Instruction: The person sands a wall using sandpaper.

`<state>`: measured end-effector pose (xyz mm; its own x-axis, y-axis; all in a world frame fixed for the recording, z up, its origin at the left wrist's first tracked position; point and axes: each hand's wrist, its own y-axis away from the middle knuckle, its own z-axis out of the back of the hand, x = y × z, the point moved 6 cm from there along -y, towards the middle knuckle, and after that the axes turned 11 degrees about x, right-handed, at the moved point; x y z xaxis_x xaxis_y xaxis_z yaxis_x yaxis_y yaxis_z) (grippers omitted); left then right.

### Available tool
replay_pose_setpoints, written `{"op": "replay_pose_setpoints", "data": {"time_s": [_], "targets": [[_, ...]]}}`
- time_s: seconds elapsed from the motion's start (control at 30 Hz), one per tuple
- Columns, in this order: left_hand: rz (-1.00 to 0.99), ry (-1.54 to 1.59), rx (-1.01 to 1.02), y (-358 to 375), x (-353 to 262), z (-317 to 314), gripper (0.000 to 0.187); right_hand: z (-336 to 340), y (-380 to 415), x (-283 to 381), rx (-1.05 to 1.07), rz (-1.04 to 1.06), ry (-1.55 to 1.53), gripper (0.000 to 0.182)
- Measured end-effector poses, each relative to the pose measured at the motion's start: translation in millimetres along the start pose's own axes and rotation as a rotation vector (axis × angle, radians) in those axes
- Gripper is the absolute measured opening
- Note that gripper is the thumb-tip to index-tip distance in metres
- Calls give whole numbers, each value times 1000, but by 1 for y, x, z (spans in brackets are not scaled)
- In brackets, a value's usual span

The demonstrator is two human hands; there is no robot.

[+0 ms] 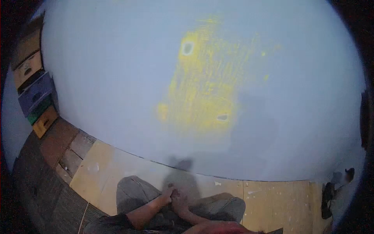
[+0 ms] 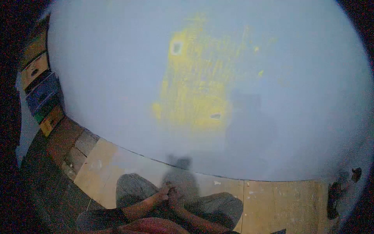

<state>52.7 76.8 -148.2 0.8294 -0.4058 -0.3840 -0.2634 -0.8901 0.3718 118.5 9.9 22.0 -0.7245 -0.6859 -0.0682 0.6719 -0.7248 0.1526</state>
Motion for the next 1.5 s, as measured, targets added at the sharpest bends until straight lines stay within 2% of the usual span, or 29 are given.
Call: {"op": "replay_pose_setpoints", "data": {"time_s": [0.07, 0.13, 0.17, 0.27, 0.33, 0.4, 0.43, 0.5, 0.53, 0.57, 0.6, 0.67, 0.73, 0.8, 0.87, 0.93, 0.97, 1.03, 1.07, 1.1, 1.13, 1.17, 1.23, 1.3, 1.33, 1.4, 1.43, 1.47, 1.5], "targets": [[-162, -442, 53, 15, -23, -3, 6, 15, -1, -1, 27, 26, -126, 46], [104, -132, -51, 18, -8, -7, 5, 2, -6, -3, 48, -47, -254, 47], [27, 14, 112, 32, -11, -24, 7, -7, -10, -6, 56, -108, -318, 48], [-18, 39, -186, 37, -22, -26, 9, -49, -32, -15, 447, -97, -343, 52], [4, 77, -149, 19, -10, -10, 10, -72, -38, -18, 703, -90, -358, 55], [17, 110, -115, -1, -4, 12, 12, -68, -39, -14, 555, -81, -515, 52], [-72, -50, -64, 27, -26, -24, 14, -60, -32, -9, 276, -76, -657, 48], [-106, -29, -7, 26, -30, -24, 14, -46, -30, -9, -1, -48, -829, 46], [-123, -20, 21, 24, -29, -19, 15, -41, -34, -12, 6, -26, -868, 46], [-109, -216, -95, 16, -34, -4, 15, -34, -38, -14, 17, 12, -876, 49], [-151, -99, -61, 9, -32, 4, 16, -28, -42, -16, 29, 50, -884, 53], [-222, 141, 8, 25, -31, -19, 17, -16, -41, -14, 70, 144, -840, 70], [-261, 76, 24, 60, -50, -73, 14, -56, -51, -17, 46, 179, -784, 72], [-157, 245, -95, 27, -39, -38, 13, -80, -51, -21, -8, 235, -837, 73], [-303, -98, 133, 50, -61, -69, 14, -28, -43, -22, -96, 313, -1001, 75], [-128, 128, 129, 39, -51, -63, 16, -33, -42, -26, -57, 310, -959, 74], [-127, 138, 110, 51, -56, -81, 18, -7, -40, -28, -85, 325, -988, 73], [-238, -36, 161, 67, -70, -111, 18, 13, -35, -30, -117, 341, -1134, 69], [-180, -49, 233, 51, -60, -96, 20, 16, -34, -32, -120, 344, -1252, 65], [-123, -67, 304, 34, -50, -80, 23, 50, -23, -23, -138, 353, -1333, 63], [-161, -128, 301, 37, -51, -80, 25, 70, -16, -18, -156, 361, -1413, 61], [-201, -187, 300, 42, -54, -88, 27, 57, -16, -23, -150, 309, -1255, 56], [-90, -144, 402, 81, -66, -123, 35, 43, -19, -31, -115, 206, -978, 51], [-415, -340, 399, 59, -79, -105, 30, 53, -20, -39, -115, 139, -718, 46], [-382, -307, 404, 46, -81, -96, 35, 64, -26, -41, -32, 163, -596, 47], [-385, -203, 385, 37, -87, -94, 49, 96, -46, -51, 142, 208, -357, 49], [-419, -133, 360, 45, -92, -99, 56, 134, -59, -51, 114, 291, -243, 54], [-426, -194, 406, 60, -106, -110, 68, 178, -70, -50, 86, 378, -130, 59], [-434, -255, 453, 75, -120, -122, 81, 229, -71, -48, -80, 429, 36, 72]]}}
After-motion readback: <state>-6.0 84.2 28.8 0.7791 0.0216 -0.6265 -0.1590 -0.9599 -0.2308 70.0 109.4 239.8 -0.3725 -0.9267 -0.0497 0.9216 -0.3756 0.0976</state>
